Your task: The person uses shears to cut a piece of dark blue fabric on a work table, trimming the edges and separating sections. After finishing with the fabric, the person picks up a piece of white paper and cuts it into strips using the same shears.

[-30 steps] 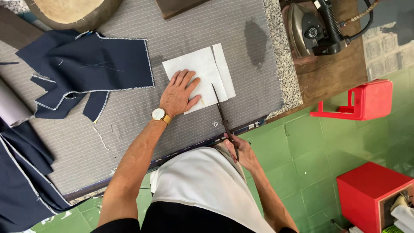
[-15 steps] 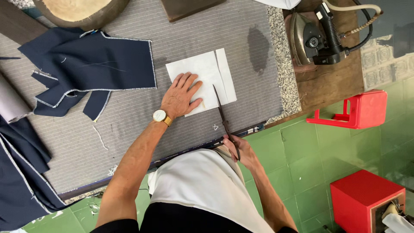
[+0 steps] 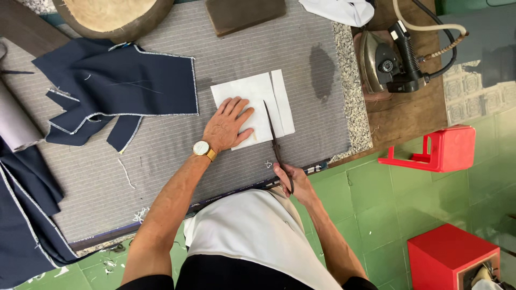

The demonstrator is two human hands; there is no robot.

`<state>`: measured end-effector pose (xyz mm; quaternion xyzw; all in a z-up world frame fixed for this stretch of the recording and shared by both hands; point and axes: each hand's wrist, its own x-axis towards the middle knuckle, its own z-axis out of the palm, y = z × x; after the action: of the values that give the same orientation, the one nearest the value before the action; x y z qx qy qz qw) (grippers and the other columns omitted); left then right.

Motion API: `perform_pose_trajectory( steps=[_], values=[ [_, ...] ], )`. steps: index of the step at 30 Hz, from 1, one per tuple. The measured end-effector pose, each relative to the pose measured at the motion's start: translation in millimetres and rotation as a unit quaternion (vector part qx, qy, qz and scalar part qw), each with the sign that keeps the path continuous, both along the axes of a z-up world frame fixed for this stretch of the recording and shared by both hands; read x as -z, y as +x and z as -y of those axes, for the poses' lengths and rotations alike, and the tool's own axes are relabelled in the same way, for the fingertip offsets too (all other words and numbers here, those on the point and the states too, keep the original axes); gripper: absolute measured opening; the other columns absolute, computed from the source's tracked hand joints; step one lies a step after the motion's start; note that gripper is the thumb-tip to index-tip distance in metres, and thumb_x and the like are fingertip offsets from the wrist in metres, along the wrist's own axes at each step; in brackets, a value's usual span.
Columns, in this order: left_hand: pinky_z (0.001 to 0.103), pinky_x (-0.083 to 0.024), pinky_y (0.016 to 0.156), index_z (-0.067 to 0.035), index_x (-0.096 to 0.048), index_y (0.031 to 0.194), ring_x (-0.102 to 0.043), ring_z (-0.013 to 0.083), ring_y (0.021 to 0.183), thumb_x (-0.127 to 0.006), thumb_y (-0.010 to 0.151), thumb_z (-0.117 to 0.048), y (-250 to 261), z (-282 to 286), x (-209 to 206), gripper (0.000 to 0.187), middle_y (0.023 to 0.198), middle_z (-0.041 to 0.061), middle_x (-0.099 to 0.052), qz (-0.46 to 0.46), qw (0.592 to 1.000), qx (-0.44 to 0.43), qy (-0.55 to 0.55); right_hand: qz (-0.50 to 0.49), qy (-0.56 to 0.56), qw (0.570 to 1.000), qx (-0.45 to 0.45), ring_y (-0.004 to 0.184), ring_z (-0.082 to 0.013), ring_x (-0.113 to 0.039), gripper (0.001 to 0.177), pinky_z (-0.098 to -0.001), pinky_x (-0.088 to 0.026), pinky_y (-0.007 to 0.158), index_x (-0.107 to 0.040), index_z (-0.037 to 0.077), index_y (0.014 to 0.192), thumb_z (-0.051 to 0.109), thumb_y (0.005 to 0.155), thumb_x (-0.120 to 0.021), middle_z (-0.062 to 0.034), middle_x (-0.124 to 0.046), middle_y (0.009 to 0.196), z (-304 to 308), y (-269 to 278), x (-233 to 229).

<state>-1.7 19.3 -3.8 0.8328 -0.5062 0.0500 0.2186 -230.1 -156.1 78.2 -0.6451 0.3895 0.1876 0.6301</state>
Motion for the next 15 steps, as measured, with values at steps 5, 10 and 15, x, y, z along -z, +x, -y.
perform_pose_trajectory(
  steps=[5,10,15],
  values=[
    [0.049,-0.030,0.121,-0.014,-0.056,0.139,-0.043,0.0336,0.140,-0.056,0.097,-0.052,0.3,-1.7,-4.9,0.057,0.141,0.015,-0.050,-0.001,1.000,0.003,0.006,-0.002,-0.002,1.000,-0.020,0.039,-0.0157,-0.056,0.047,-0.0249,-0.048,0.031,-0.072,0.000,0.115,0.043,0.095,-0.072,-0.0104,-0.055,0.050,9.0,8.7,4.4],
    [0.049,-0.028,0.123,-0.014,-0.054,0.141,-0.041,0.0330,0.142,-0.050,0.099,-0.055,0.6,-0.3,-1.5,0.059,0.143,0.015,-0.048,0.002,1.000,0.012,0.017,0.016,-0.004,1.000,-0.020,0.044,-0.0160,-0.057,0.050,-0.0255,-0.048,0.032,-0.071,0.000,0.116,0.045,0.094,-0.072,-0.0105,-0.056,0.054,9.1,31.2,-5.6],
    [0.050,-0.030,0.122,-0.014,-0.055,0.140,-0.043,0.0338,0.141,-0.053,0.098,-0.053,-0.6,-0.3,-3.2,0.058,0.142,0.014,-0.050,-0.006,1.000,0.004,0.011,0.018,0.005,1.000,-0.002,0.043,-0.0164,-0.058,0.051,-0.0245,-0.048,0.029,-0.071,-0.001,0.117,0.045,0.096,-0.072,-0.0102,-0.054,0.052,7.5,32.3,14.3]
  ],
)
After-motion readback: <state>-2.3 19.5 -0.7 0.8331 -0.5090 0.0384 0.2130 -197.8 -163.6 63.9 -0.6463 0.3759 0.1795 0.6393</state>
